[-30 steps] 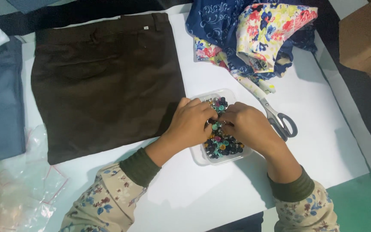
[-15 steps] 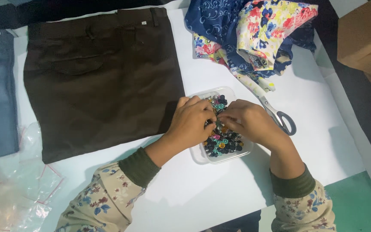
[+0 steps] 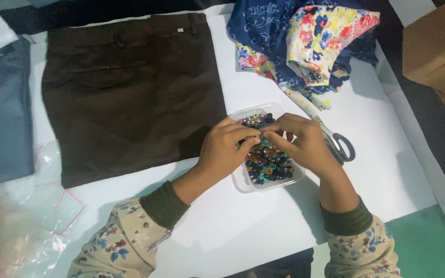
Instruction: Picking up small decorative buttons from a container and placing them into small plastic bags
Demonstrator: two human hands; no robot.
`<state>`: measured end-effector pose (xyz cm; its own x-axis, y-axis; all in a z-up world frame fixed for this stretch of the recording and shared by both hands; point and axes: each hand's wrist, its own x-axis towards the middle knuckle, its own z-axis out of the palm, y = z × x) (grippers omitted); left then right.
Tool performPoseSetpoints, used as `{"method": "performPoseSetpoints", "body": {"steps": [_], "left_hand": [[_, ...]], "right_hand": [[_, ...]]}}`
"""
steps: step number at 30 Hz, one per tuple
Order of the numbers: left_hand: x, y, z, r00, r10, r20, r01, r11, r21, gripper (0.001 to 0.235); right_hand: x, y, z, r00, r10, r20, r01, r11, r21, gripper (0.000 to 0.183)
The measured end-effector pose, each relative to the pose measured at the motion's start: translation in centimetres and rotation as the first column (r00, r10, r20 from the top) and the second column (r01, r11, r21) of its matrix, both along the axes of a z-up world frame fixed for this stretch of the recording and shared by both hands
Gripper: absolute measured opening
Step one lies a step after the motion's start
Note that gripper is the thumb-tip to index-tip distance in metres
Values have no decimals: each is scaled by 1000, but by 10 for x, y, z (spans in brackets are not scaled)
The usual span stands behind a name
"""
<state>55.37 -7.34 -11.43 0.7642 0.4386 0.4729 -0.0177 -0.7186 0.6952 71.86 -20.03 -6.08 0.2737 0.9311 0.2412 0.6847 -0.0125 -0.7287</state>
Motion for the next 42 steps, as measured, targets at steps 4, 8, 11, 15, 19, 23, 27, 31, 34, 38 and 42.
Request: {"method": "performPoseSetpoints", "body": {"steps": [4, 8, 11, 15, 19, 23, 27, 31, 34, 38, 42], "left_hand": [[-40, -3, 17, 983, 45, 177, -42, 999, -20, 11], [-88, -3, 22, 974, 92, 208, -95, 995, 4, 14], [-127, 1, 22, 972, 137, 193, -141, 990, 8, 17], [-167, 3, 23, 963, 231, 139, -230, 973, -19, 12], [-197, 17, 11, 945, 320, 60, -318, 947, -39, 12], [-212, 27, 1, 938, 344, 32, -344, 939, -8, 10], [-214, 30, -7, 941, 337, -9, -337, 941, -9, 9], [-213, 32, -7, 938, 339, -73, -340, 940, 8, 8], [-213, 31, -9, 930, 354, -94, -352, 935, 41, 8], [-210, 32, -13, 917, 398, 16, -396, 903, 166, 14], [-192, 20, 0, 924, 373, 87, -383, 905, 185, 16]], "right_hand": [[-36, 5, -2, 1000, 1, 23, -6, 978, 207, 11], [-78, 15, -9, 989, 9, 150, -61, 934, 351, 9], [-122, 25, 1, 991, 36, 127, -80, 931, 356, 7], [-159, 37, -18, 981, 40, 190, -97, 948, 304, 11], [-182, 57, -41, 992, 112, 52, -117, 987, 114, 9], [-193, 73, -49, 991, 80, -106, -86, 994, -59, 13], [-195, 81, -60, 983, 62, -175, -77, 994, -78, 15], [-196, 83, -60, 984, 62, -169, -76, 994, -80, 14], [-196, 80, -58, 986, 65, -152, -76, 995, -68, 15], [-191, 70, -58, 988, 91, -128, -89, 996, 15, 16], [-183, 58, -26, 992, 80, -92, -72, 994, 86, 16]]}}
